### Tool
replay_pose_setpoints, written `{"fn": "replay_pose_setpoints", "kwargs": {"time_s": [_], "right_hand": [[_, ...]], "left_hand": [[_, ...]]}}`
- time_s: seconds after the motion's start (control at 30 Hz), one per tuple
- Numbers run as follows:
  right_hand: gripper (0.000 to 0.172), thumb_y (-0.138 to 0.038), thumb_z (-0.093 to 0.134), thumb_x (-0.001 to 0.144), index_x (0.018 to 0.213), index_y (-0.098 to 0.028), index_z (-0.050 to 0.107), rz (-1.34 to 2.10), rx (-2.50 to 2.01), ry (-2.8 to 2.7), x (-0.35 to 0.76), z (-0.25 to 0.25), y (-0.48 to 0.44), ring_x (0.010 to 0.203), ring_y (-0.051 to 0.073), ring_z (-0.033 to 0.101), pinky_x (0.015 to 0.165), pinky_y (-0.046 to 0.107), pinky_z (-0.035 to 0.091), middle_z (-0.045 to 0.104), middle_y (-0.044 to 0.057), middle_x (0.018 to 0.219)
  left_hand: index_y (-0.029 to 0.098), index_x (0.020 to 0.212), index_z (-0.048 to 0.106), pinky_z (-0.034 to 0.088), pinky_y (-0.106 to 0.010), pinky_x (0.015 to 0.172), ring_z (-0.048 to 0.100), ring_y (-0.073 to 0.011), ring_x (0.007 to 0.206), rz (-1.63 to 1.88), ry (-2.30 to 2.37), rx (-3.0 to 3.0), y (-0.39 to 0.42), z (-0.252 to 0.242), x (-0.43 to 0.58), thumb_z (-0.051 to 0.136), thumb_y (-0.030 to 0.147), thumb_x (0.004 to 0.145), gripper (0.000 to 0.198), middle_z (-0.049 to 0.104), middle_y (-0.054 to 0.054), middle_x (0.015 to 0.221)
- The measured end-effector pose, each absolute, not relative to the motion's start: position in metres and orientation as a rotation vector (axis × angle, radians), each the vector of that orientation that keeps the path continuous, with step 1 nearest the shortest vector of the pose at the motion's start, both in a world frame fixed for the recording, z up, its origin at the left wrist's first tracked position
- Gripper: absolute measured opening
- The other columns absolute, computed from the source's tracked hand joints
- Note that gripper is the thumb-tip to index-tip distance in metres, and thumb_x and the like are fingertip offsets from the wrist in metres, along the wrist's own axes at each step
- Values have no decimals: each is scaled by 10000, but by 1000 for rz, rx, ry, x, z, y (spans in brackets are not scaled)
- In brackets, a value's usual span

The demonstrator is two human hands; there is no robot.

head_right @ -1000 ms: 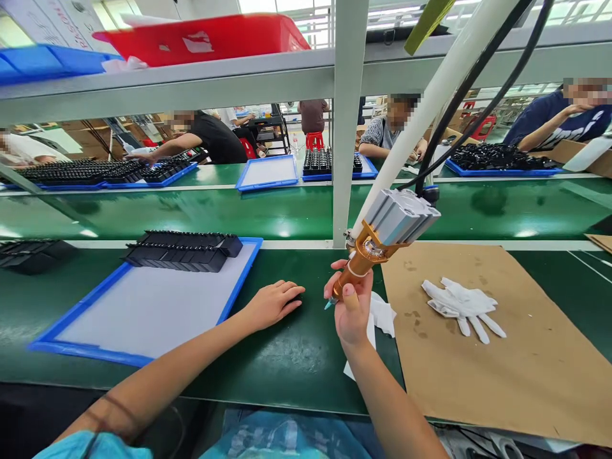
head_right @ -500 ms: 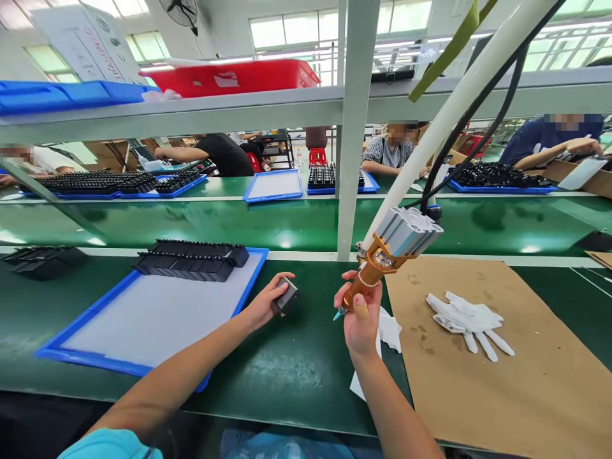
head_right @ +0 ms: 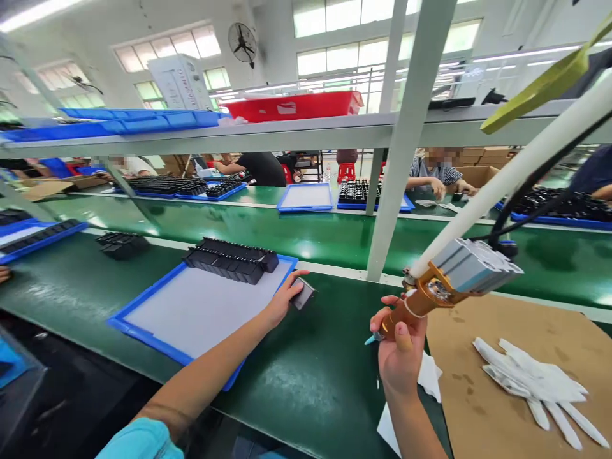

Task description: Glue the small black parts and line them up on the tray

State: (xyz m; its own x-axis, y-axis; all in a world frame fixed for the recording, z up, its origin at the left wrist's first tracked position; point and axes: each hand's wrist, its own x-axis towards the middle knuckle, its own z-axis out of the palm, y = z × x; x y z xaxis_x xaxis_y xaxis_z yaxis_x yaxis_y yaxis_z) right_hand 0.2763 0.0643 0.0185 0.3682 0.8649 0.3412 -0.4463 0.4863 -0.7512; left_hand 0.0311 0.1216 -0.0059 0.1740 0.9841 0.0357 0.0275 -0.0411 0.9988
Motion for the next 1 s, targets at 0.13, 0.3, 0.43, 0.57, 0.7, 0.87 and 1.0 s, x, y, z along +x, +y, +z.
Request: {"fn": "replay_pose_setpoints", "kwargs": {"time_s": [0.13,0.3,0.43,0.57,0.7,0.87,1.0], "right_hand": [[395,-440,666,767,1116,-291,558,921,-614,-791,277,19,65,537,116,555,523,288,419,621,12,985],[381,-434,656,775,1113,-293,552,933,-610,-794,277,20,65,545,117,556,500,271,405,618,14,979],[368,-436,646,783,1105,-284,553,934,-627,-817,276,18,65,548,115,559,510,281,424,617,19,989],[361,-438,635,794,1111,-286,548,908,-631,-826,277,17,66,554,107,556,518,279,424,611,19,1001],[334,-430,630,802,1091,-281,555,909,-628,-826,278,17,65,556,105,557,511,277,412,604,24,1000],[354,-435,643,789,1099,-287,559,904,-629,-818,277,17,66,549,110,556,499,275,396,605,27,999],[384,-437,646,785,1129,-288,562,891,-672,-811,278,17,67,548,111,555,521,295,425,604,28,1003]], "left_hand": [[237,1330,469,418,-358,789,571,-243,873,970,1695,1999,133,8,3,453,425,941,432,622,-59,931],[174,1292,557,357,-448,878,522,-324,1017,503,2308,2604,151,9,-50,403,378,974,408,639,-143,932],[183,1252,597,348,-453,915,511,-327,1057,418,2373,2646,161,-7,-75,459,332,946,367,615,-166,1038],[197,1317,551,335,-463,958,470,-342,1163,466,2447,2602,164,-19,-80,465,289,935,402,555,-182,1213],[194,1353,519,315,-473,1024,418,-352,1248,585,2480,2531,170,-10,-77,555,420,893,514,500,-179,1323],[220,1405,465,248,-529,1107,301,-351,1373,500,2549,2410,199,4,-65,607,389,849,599,390,-157,1483],[211,1422,451,262,-575,1099,346,-346,1357,402,2644,2244,217,-3,-55,561,224,839,593,411,-170,1477]]}}
